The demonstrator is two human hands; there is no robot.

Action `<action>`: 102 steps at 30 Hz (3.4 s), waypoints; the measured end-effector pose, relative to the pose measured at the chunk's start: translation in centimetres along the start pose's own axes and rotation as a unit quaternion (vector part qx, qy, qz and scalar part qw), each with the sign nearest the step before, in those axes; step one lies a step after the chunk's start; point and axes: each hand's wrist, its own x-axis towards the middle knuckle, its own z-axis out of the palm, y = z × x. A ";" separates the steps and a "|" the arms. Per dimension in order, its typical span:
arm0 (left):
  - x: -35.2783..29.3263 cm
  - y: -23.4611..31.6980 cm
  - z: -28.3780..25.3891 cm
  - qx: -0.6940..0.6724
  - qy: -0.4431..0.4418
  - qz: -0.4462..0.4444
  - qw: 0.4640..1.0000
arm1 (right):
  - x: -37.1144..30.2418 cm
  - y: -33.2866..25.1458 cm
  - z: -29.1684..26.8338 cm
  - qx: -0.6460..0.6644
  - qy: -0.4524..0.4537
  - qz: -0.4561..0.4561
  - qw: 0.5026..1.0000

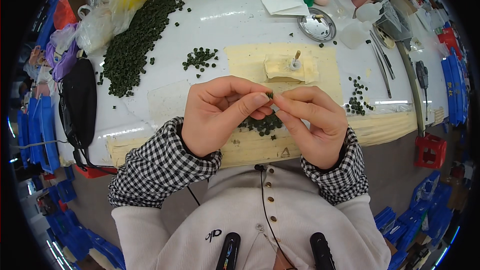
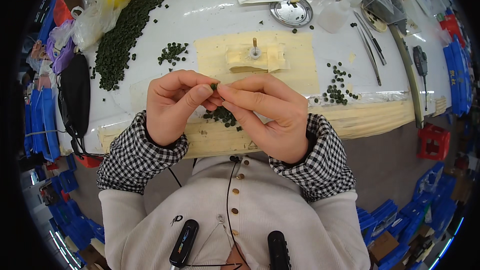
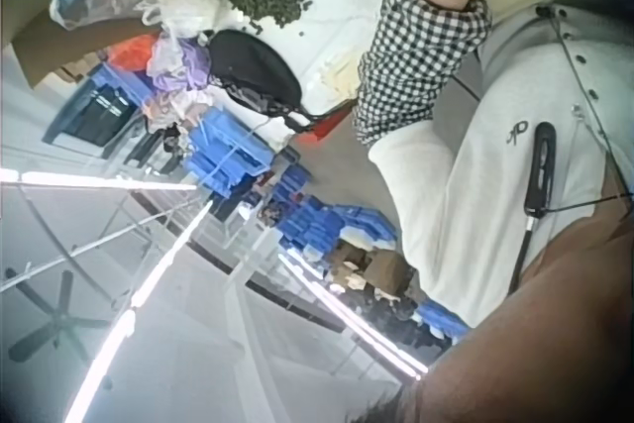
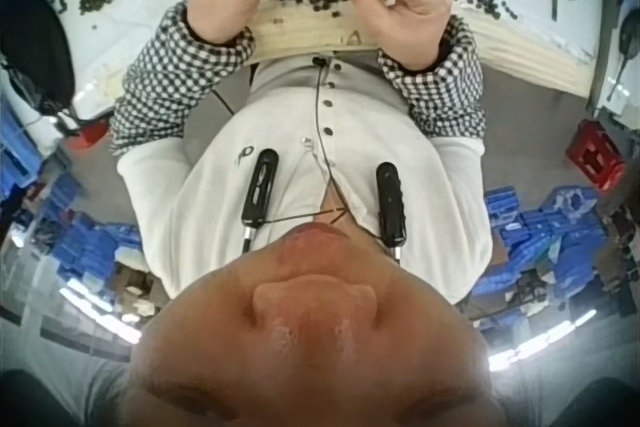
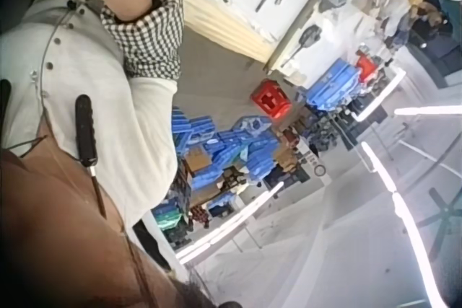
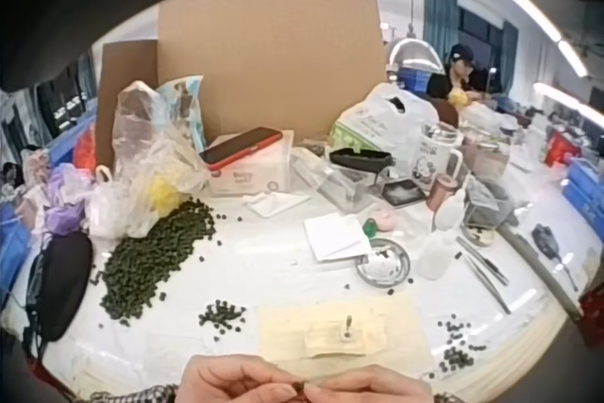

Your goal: The recorder is picking and sorting small green plastic parts on a white assembly board.

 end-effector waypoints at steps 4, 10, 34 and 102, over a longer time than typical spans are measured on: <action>-0.3 -0.2 0.1 0.049 0.009 0.061 0.997 | -0.2 0.1 0.1 0.005 0.009 0.022 1.000; -0.1 -0.2 -0.1 0.162 0.008 0.104 0.981 | -0.1 -0.1 0.1 -0.013 0.000 0.014 1.000; -0.3 0.7 -0.7 0.253 -0.017 0.140 0.957 | -0.2 -0.3 0.4 -0.045 -0.005 0.003 0.999; 0.0 0.9 -0.9 0.245 -0.007 0.134 0.960 | 4.7 1.3 -2.6 -0.339 0.039 -0.059 0.938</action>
